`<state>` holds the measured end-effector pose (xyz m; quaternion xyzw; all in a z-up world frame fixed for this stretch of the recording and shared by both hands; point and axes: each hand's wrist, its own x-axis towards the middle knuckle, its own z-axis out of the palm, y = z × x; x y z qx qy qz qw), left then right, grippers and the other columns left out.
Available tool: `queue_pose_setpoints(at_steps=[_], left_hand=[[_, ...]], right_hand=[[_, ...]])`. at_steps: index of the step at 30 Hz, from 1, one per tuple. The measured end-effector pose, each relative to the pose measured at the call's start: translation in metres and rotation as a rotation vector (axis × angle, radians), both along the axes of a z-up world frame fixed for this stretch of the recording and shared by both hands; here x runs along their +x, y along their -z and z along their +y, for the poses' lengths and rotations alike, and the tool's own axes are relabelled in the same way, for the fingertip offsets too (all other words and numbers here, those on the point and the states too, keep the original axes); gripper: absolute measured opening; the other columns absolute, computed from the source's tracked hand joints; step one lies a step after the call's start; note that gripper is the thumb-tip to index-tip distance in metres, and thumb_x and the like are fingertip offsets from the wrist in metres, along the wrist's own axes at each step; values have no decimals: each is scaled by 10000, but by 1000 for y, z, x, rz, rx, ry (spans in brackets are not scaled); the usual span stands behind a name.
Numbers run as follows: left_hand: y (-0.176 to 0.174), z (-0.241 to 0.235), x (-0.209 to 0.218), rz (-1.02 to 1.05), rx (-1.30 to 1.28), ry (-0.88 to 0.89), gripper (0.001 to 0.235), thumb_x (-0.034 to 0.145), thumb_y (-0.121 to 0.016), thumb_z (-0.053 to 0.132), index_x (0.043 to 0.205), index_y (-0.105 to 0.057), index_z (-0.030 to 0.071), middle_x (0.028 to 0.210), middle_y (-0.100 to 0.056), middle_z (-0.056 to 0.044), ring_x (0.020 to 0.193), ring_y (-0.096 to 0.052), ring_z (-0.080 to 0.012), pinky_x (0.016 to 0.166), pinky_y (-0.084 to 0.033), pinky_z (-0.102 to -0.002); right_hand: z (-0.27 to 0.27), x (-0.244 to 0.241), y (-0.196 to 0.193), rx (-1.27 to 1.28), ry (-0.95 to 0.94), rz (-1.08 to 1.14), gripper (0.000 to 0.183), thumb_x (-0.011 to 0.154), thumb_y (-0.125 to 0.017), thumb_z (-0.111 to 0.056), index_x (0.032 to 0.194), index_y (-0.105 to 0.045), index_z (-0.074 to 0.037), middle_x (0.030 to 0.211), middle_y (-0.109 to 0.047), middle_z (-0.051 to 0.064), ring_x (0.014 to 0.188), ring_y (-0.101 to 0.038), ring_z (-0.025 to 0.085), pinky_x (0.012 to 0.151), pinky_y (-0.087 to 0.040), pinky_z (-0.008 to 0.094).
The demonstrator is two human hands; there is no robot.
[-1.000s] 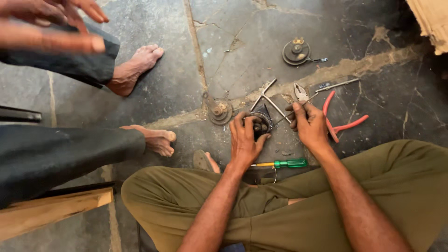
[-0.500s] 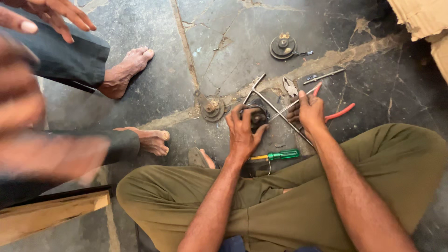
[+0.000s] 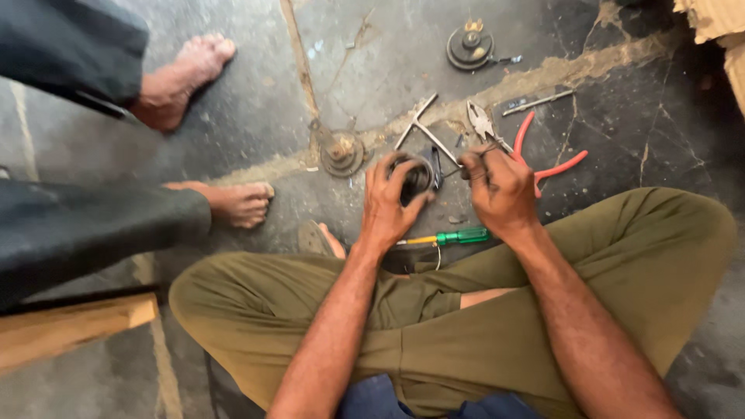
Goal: The person sits on the floor and uses pliers to repeatedly strike and adjust a small mechanical component. They rotate the part to access different areas and continue the process of shaping or loosening it with the tool.
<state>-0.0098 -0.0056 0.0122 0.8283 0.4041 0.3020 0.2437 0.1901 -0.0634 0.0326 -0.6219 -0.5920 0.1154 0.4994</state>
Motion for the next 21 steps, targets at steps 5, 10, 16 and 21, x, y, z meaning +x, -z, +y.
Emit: queue_pose_setpoints(at_steps=[5, 10, 16, 21], left_hand=[[-1, -1, 3, -95, 66, 155, 393, 860, -772, 89, 1237, -661, 76, 1238, -664, -107, 1172, -617, -341, 1011, -494, -451], [10, 4, 3, -257, -33, 60, 286, 914, -661, -6, 1185, -681, 84, 1105, -731, -112, 1051, -715, -325, 918, -573, -402], [7, 10, 2, -306, -152, -152, 135, 951, -730, 87, 1074, -678, 63, 969, -722, -125, 899, -712, -334, 758, -547, -409], [4, 15, 7, -304, -93, -107, 132, 938, -720, 101, 1044, -648, 71, 950, -710, -117, 897, -701, -337, 774, -538, -435]], right_hand=[[2, -14, -7, 74, -190, -191, 88, 998, -709, -88, 1036, -676, -16, 915, -690, 150, 819, -692, 355, 685, -518, 429], [6, -4, -3, -94, -122, -174, 254, 1029, -700, -157, 1249, -650, -41, 1070, -690, 161, 966, -680, 344, 837, -540, 446], [10, 22, 23, -579, 16, -580, 904, 782, -882, -403, 1478, -472, 2, 1321, -540, 296, 1119, -531, 468, 906, -476, 555], [8, 20, 47, -722, 41, -612, 1060, 685, -934, -376, 1547, -436, -12, 1282, -572, 274, 1118, -530, 474, 920, -474, 542]])
